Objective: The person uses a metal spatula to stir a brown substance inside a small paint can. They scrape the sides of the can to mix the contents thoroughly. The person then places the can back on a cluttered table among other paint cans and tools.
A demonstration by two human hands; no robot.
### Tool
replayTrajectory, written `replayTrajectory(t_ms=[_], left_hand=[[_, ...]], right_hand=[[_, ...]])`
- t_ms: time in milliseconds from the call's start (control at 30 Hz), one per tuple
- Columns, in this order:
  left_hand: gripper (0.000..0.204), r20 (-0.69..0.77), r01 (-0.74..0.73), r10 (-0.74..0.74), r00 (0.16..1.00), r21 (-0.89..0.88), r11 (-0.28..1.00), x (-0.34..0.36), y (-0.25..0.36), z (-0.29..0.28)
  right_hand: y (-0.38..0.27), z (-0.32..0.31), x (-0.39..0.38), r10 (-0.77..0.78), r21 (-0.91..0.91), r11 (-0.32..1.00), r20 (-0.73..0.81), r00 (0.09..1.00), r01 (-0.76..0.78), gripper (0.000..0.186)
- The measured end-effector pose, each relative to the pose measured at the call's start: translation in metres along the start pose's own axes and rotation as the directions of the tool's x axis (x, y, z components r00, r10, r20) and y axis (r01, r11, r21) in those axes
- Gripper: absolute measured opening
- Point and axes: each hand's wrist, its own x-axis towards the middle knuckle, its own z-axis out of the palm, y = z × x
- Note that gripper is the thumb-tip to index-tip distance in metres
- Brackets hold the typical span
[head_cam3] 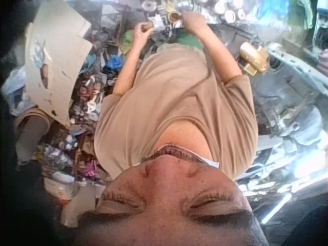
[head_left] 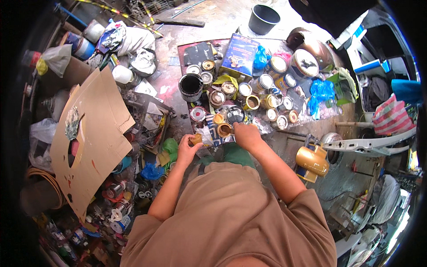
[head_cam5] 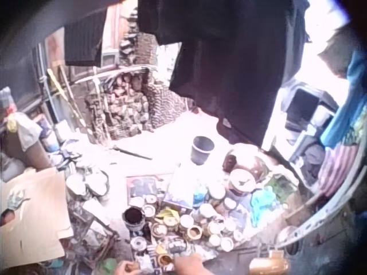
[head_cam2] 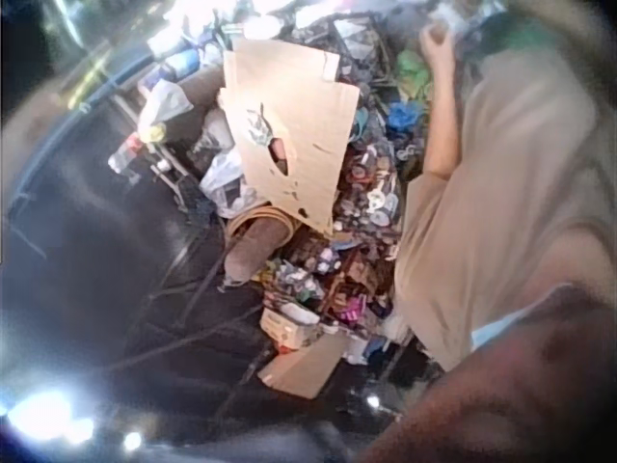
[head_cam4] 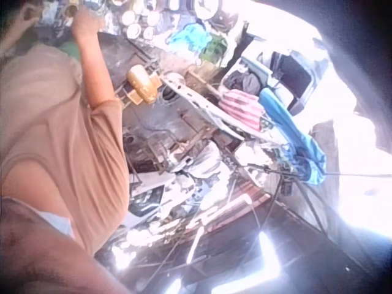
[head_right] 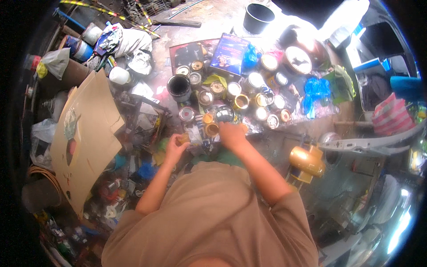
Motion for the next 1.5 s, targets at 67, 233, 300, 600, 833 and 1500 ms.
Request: replayTrajectory(t_ms=[67, 233, 300, 600, 833, 1500], left_hand=[[0.043, -0.09, -0.061, 0.067, 0.994, 0.07, 0.996, 0.004, -0.005, 0.01], [0.042, -0.201, -0.023, 0.077, 0.977, 0.26, 0.965, 0.03, 0.0, 0.042], [0.042, -0.214, -0.049, 0.109, 0.971, 0.269, 0.962, 0.039, -0.002, 0.052], [0.034, -0.28, -0.053, 0.15, 0.948, 0.324, 0.944, 0.032, -0.011, 0.071], [0.027, -0.315, 0.182, -0.138, 0.939, 0.112, 0.977, 0.047, 0.002, 0.065], [0.021, -0.076, -0.159, 0.171, 0.982, 0.145, 0.977, 0.199, 0.148, 0.055]], right_hand=[[-0.005, -0.001, 0.005, -0.031, 0.043, 0.999, -0.05, 0.998, 0.033, 0.017], [-0.013, -0.003, 0.006, -0.006, 0.355, 0.93, -0.231, 0.973, 0.09, 0.013], [-0.013, 0.003, 0.003, -0.043, 0.459, 0.87, -0.295, 0.955, 0.181, 0.011], [-0.022, 0.006, -0.006, -0.038, 0.445, 0.871, -0.362, 0.931, 0.209, 0.013], [-0.008, 0.007, -0.003, -0.076, 0.355, 0.918, -0.275, 0.958, 0.174, 0.011], [-0.005, 0.002, -0.001, -0.131, 0.43, 0.842, -0.426, 0.895, 0.327, 0.011]])
